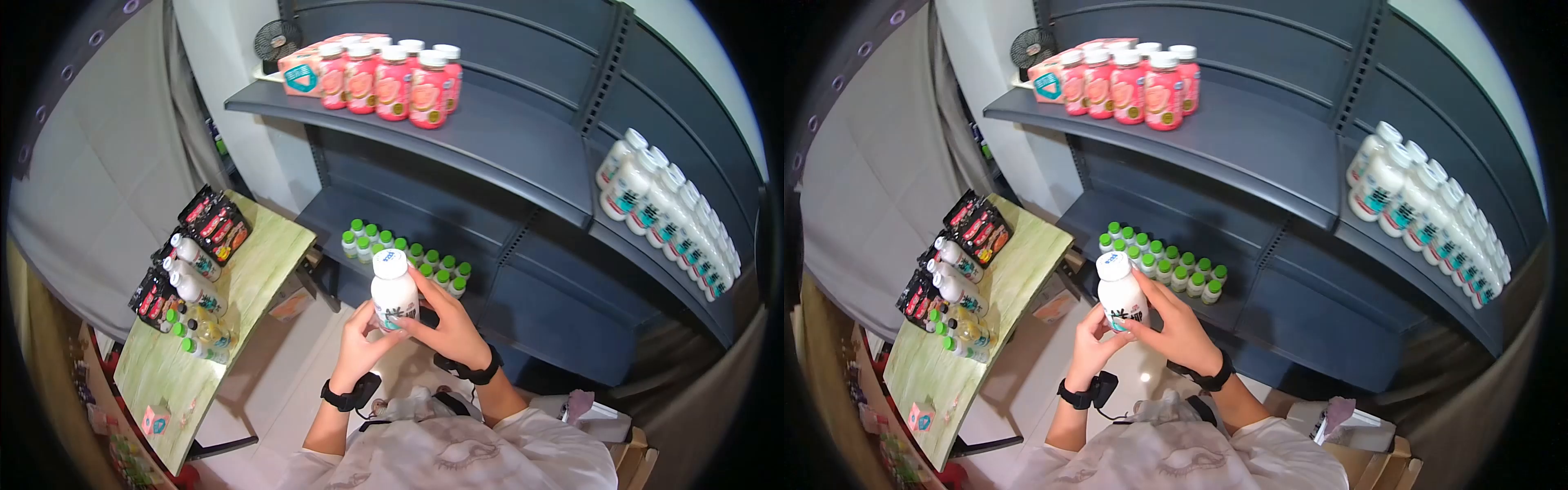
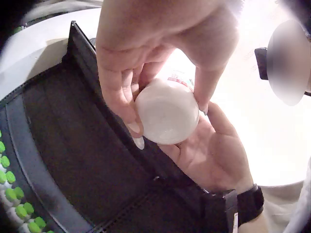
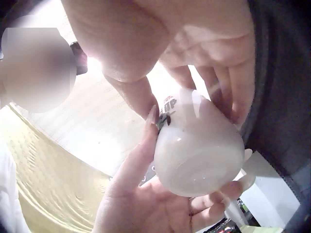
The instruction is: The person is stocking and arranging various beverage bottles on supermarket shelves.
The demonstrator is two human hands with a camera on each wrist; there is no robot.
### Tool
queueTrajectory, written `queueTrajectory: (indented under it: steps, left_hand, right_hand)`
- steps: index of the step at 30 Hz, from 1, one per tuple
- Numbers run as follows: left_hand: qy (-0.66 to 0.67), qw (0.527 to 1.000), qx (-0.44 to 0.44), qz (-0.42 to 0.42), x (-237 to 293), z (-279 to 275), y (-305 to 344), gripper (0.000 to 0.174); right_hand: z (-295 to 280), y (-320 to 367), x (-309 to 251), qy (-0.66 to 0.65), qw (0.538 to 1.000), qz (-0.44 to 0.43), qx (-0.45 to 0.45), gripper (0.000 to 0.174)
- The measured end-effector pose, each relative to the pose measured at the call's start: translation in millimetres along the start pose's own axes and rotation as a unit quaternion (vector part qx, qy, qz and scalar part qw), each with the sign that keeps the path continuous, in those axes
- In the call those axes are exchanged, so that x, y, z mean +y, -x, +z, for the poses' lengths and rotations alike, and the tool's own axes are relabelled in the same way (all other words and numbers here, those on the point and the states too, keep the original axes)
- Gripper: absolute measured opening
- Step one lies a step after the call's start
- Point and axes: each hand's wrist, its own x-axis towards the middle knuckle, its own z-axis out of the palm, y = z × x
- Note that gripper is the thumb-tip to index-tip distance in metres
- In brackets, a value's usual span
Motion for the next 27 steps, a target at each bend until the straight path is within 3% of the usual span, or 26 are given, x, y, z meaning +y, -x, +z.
queueTrajectory:
  steps: [5,11,22,27]
  left_hand:
    - [0.034,0.997,-0.066,0.038,21.5,74.3,-16.0,0.056]
    - [0.025,0.983,-0.162,0.088,43.4,190.1,-34.4,0.055]
    - [-0.059,0.895,-0.358,0.26,105.8,358.0,-62.9,0.073]
    - [-0.011,0.854,-0.407,0.324,118.4,444.0,-64.8,0.074]
  right_hand:
    - [-69.0,43.8,-23.7,0.066,0.996,-0.004,0.057,0.082]
    - [-156.6,110.3,-55.6,0.141,0.972,-0.015,0.189,0.08]
    - [-256.8,211.7,-83.2,0.293,0.847,-0.027,0.443,0.089]
    - [-299.6,252.3,-96.9,0.251,0.801,-0.024,0.543,0.086]
